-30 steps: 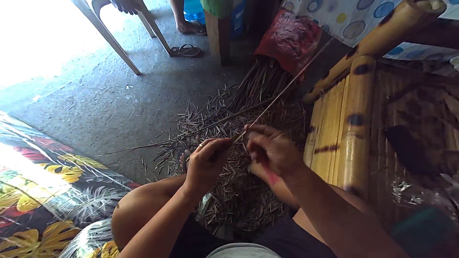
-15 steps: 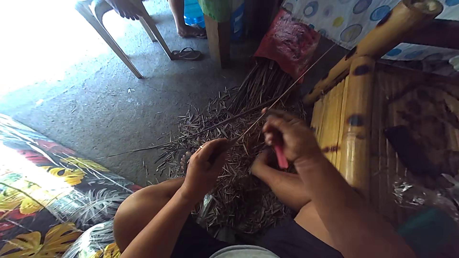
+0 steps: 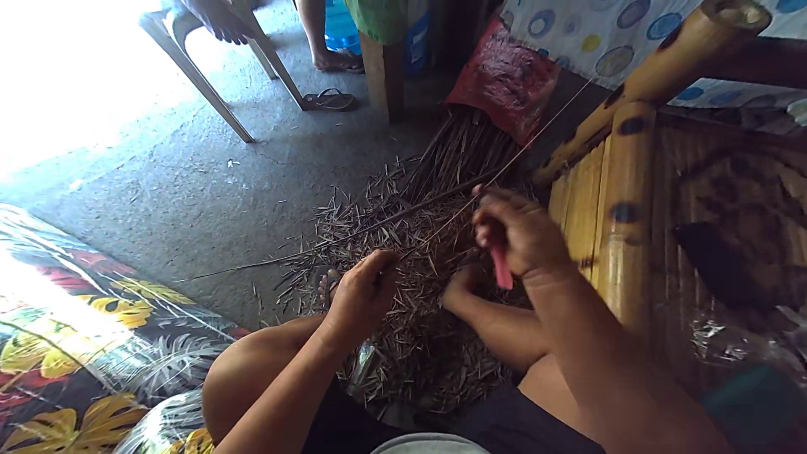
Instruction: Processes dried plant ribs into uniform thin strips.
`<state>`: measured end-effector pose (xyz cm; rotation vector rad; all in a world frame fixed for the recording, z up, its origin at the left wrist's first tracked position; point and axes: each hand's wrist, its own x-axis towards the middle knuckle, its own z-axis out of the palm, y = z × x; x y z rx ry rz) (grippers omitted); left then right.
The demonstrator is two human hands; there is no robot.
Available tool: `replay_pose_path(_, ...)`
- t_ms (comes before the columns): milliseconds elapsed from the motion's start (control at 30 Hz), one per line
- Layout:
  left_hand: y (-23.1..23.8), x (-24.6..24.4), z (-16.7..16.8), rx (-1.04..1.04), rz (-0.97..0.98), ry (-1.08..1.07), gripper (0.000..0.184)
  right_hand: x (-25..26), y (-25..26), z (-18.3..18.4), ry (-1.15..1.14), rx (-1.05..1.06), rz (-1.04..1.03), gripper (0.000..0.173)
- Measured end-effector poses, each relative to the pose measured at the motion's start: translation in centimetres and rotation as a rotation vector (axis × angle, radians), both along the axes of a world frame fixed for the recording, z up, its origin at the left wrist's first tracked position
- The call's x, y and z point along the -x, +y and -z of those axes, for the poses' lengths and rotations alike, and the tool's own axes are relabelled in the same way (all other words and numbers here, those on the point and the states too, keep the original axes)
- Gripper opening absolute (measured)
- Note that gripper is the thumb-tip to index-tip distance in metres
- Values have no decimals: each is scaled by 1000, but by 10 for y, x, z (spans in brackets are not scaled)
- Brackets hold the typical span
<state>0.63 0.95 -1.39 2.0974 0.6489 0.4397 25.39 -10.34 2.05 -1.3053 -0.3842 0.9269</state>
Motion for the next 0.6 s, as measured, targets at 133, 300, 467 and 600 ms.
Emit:
replay_pose_path(133,-2,-4,-2,-28,-12,-14,34,-3,1,-1,-1,-35,35,28)
replay_pose_path(300,-1,-4,2,-15,-57,-61,30,53,2,14,113,4,-243,23)
replay_pose_path(467,2,-2,-7,132,-28,-95,26,12,1,3,10,-50,-21,22)
replay_pose_path(600,2,-3,-5,280,61,-130,24,20,3,1,3,-72,-4,23)
